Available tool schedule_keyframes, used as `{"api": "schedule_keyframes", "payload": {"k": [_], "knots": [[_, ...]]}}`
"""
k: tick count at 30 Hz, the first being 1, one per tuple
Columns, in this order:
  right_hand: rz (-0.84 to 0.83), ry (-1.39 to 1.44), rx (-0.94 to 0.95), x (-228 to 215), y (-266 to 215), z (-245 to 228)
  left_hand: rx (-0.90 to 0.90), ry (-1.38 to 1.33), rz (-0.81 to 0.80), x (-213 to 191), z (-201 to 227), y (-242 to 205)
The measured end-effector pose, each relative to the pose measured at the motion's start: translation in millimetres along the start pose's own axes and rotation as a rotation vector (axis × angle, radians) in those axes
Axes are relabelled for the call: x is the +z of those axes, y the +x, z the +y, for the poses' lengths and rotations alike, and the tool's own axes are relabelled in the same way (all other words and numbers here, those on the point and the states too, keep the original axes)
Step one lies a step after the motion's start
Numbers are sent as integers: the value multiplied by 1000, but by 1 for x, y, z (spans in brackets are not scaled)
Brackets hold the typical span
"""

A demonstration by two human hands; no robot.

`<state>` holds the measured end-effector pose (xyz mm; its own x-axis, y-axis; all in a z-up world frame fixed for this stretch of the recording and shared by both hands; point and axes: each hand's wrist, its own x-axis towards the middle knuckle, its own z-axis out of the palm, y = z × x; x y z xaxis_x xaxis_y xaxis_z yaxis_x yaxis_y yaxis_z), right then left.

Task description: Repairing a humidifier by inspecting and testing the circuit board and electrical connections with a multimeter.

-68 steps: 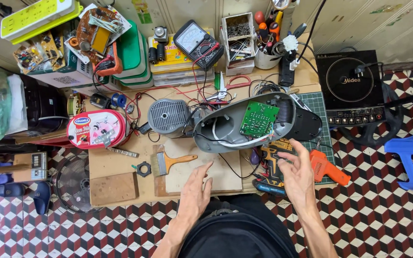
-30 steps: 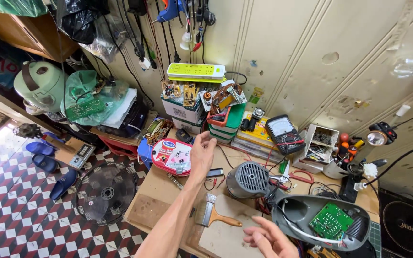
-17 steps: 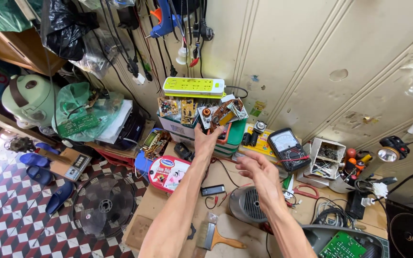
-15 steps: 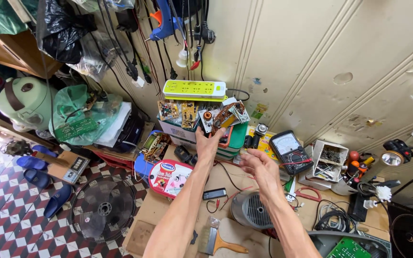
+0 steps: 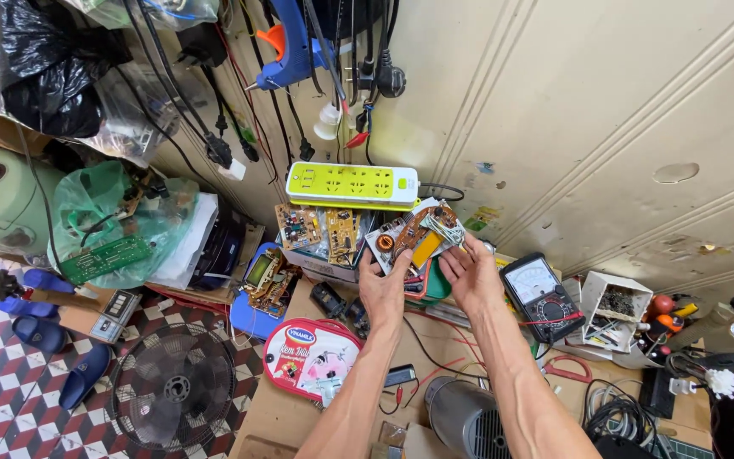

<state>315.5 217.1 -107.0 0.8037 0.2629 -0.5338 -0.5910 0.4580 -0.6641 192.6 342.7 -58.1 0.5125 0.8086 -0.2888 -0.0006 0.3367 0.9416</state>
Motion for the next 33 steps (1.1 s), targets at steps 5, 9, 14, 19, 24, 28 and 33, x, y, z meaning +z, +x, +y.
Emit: {"api": "schedule_keyframes", "payload": {"k": [5, 9, 14, 19, 24, 28, 33], "knots": [[32, 0, 48, 2, 4, -1, -158, -8, -96, -7, -2, 11], [-2, 17, 57, 8, -4, 1, -172, -141, -262, -13, -7, 17], [-40, -140, -72, 32, -31, 1, -229, 287, -168, -13, 26, 8], [37, -214, -155, 44, -33, 2, -187, 336, -175, -20, 13, 10], [-121, 4, -205, 57, -40, -7, -178, 67, -358, -30, 8, 12], [-53, 15, -168, 57, -37, -4, -210, 49, -394, -32, 8, 8], [-171, -4, -226, 77, -52, 3, -135, 227, -287, -24, 2, 1]]}}
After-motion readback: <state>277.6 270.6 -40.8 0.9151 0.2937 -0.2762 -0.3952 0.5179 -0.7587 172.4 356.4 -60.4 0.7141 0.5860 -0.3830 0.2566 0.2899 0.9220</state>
